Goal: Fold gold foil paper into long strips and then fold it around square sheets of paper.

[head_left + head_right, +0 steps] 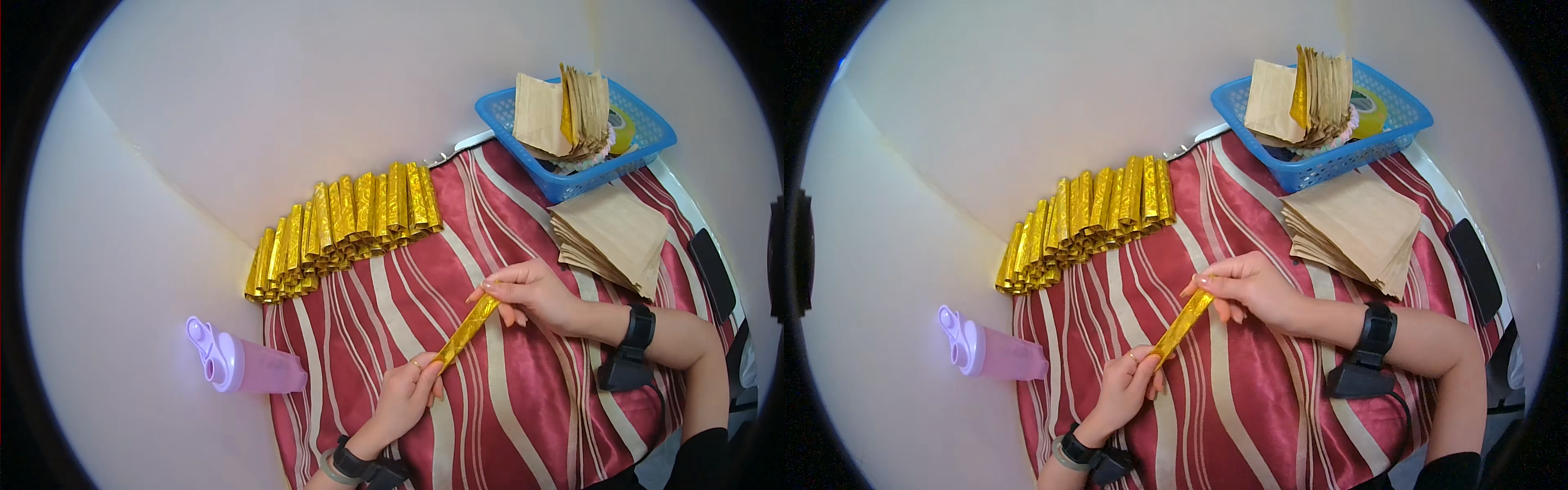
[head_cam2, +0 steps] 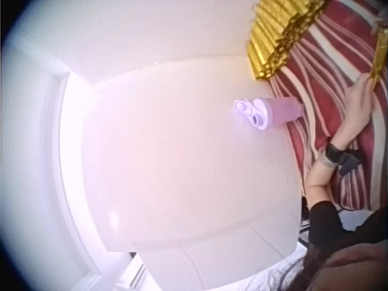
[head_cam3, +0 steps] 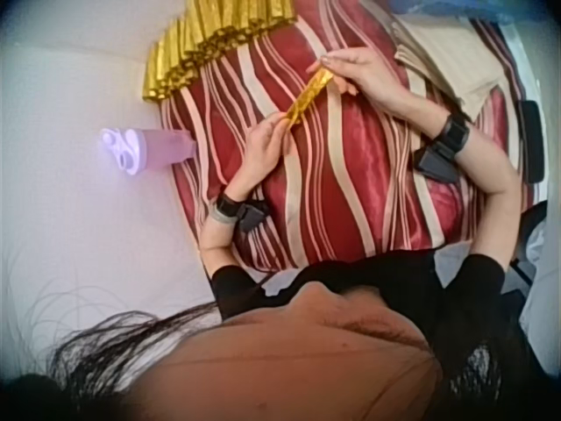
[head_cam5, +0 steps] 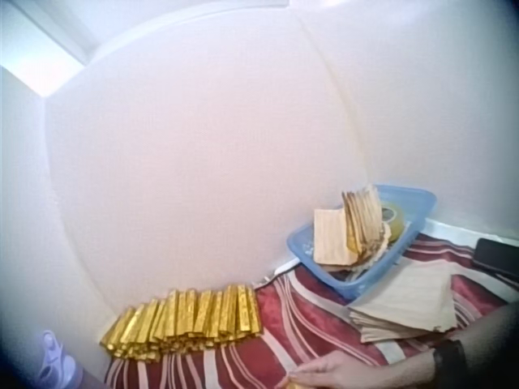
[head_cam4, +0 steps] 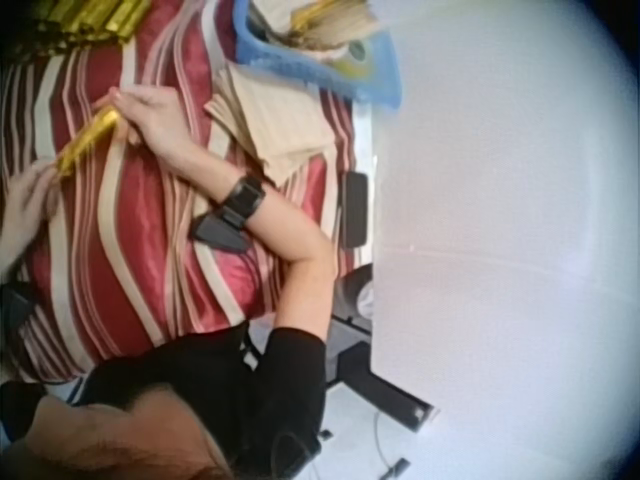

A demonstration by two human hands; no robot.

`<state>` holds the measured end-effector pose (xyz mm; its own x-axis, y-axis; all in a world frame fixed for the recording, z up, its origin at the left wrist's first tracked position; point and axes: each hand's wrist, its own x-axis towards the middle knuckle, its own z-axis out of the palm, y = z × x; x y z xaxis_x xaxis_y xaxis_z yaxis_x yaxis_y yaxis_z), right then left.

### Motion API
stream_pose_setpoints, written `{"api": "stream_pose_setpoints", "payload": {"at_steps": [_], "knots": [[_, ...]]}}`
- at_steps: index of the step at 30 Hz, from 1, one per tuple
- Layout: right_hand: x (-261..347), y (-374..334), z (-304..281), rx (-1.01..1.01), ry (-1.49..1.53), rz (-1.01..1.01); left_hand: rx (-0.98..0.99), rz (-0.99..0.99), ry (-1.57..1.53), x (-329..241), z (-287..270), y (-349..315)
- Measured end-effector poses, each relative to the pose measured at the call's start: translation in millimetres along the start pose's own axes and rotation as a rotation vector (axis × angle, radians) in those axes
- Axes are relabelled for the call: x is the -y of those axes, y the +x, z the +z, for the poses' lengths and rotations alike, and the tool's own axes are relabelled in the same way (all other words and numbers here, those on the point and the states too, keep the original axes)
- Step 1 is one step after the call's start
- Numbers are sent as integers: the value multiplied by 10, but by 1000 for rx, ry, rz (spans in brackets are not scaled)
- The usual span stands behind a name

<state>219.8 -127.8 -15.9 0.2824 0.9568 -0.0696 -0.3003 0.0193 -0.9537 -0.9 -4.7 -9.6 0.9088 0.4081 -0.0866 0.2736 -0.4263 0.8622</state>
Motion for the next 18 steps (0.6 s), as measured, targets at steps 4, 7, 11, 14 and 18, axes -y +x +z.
{"api": "stream_pose_setpoints", "payload": {"at_steps": [4,7,11,14,18], "knots": [[-18,9,13,12,-11,-23,-35,57,12,29,-13,-24],[20,10,31,-8,-24,-6,-45,57,12,11,-21,-26],[7,30,18,-38,10,-35,-33,-82,-162,52,-20,-31],[-26,42,7,-17,63,-44,69,-43,-298,65,-31,-28],[-6,14,62,142,-28,4,201,-47,-522,71,-70,-17]]}}
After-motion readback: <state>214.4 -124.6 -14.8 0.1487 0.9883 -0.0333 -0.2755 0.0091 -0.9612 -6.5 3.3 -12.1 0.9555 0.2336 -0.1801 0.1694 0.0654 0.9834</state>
